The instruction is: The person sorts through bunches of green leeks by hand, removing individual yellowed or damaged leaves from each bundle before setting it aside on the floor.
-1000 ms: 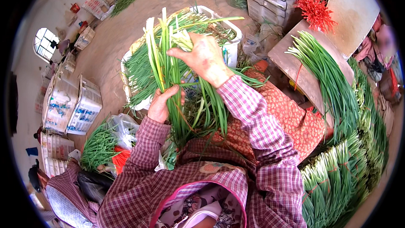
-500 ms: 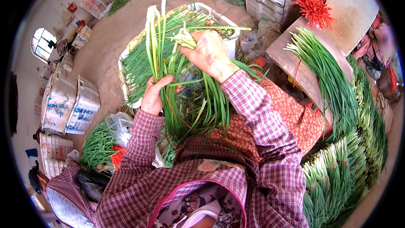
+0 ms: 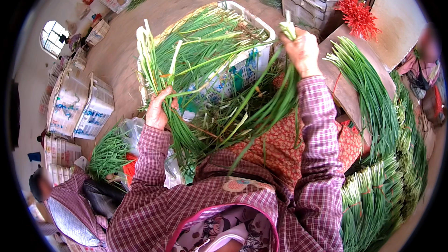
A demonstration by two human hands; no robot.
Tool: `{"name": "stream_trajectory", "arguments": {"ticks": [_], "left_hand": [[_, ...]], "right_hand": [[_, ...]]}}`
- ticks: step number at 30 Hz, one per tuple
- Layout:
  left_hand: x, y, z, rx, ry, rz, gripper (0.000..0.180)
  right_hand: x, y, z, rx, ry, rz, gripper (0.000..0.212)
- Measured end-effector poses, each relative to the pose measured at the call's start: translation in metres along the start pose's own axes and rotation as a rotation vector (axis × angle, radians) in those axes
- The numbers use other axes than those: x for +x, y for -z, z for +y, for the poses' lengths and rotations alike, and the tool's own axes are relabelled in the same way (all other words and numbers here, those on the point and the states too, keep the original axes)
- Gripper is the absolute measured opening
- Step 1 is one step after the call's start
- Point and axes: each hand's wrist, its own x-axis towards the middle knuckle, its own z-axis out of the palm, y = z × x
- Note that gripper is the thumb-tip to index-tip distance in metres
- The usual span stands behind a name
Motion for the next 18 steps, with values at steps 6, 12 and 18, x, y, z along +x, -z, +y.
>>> {"name": "stream_trajectory", "arguments": {"ticks": [6, 12, 18], "left_hand": [[-0.005, -0.021, 0.0, 0.032, -0.011, 0.029, 0.02], [-0.006, -0.03, 0.001, 0.024, 0.082, -0.119, 0.019], [-0.013, -0.047, 0.008, 0.015, 0.19, -0.172, 0.026]], "right_hand": [[-0.01, 0.007, -0.021, -0.105, 0.137, -0.024, 0.028], [-0.033, 0.01, -0.096, 0.603, 0.238, -0.43, 0.028], [-0.031, -0.019, -0.109, 0.773, 0.194, -0.785, 0.025]]}}
